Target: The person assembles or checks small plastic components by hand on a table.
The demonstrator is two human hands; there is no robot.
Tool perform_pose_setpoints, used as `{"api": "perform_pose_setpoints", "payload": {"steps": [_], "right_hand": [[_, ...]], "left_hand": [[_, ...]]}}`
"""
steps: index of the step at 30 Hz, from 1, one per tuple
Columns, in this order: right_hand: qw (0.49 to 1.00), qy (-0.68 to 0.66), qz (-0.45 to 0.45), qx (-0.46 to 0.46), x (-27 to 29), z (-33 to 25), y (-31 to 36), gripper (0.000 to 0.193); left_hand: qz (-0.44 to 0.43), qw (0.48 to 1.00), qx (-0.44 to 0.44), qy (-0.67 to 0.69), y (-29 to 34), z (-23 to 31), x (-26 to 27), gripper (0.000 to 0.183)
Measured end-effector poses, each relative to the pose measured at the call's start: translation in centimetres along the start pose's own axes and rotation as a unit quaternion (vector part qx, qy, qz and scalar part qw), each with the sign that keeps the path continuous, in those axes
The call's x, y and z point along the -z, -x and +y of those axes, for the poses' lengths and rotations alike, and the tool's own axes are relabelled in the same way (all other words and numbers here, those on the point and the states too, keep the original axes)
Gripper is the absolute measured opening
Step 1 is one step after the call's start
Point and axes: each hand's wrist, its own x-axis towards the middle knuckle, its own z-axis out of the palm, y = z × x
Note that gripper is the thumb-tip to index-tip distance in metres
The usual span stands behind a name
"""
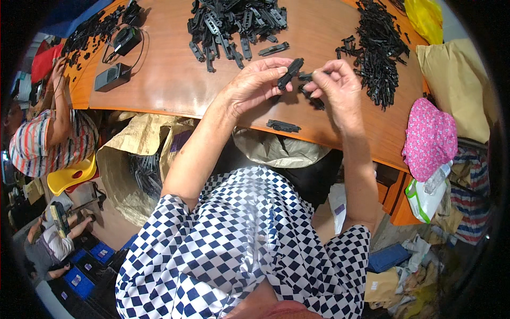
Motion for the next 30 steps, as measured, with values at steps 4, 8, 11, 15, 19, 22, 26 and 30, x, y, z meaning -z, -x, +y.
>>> {"api": "perform_pose_setpoints", "payload": {"steps": [4,8,11,15,19,22,26,30], "right_hand": [[1.0,0.011,0.016,-0.009,-2.8,0.6,2.1,0.018],[0.983,0.162,0.005,0.091,-4.0,0.6,3.2,0.016],[0.958,0.24,0.036,0.155,-4.1,0.9,3.8,0.013],[0.956,0.22,0.095,0.167,-4.6,2.5,4.2,0.01],[0.966,0.125,0.178,0.138,-5.2,3.3,4.2,0.004],[0.969,0.099,0.19,0.121,-5.3,3.6,4.2,0.003],[0.967,0.104,0.205,0.112,-5.1,4.1,4.1,0.008],[0.949,0.168,0.228,0.135,-5.0,4.8,3.9,0.008]], "left_hand": [[-0.014,0.999,0.018,-0.036,0.7,0.3,-0.2,0.028],[-0.041,0.998,0.027,-0.039,1.2,0.4,0.8,0.021],[-0.023,0.998,0.025,-0.06,1.2,0.0,0.6,0.022],[0.034,0.997,-0.051,-0.049,1.8,-1.6,-2.1,0.034],[0.064,0.97,-0.157,-0.176,1.5,-4.5,-3.0,0.025],[0.101,0.947,-0.171,-0.251,1.3,-4.7,-3.3,0.023],[0.114,0.939,-0.206,-0.251,0.9,-4.9,-3.7,0.023],[0.09,0.954,-0.195,-0.209,0.7,-5.0,-3.5,0.022]]}}
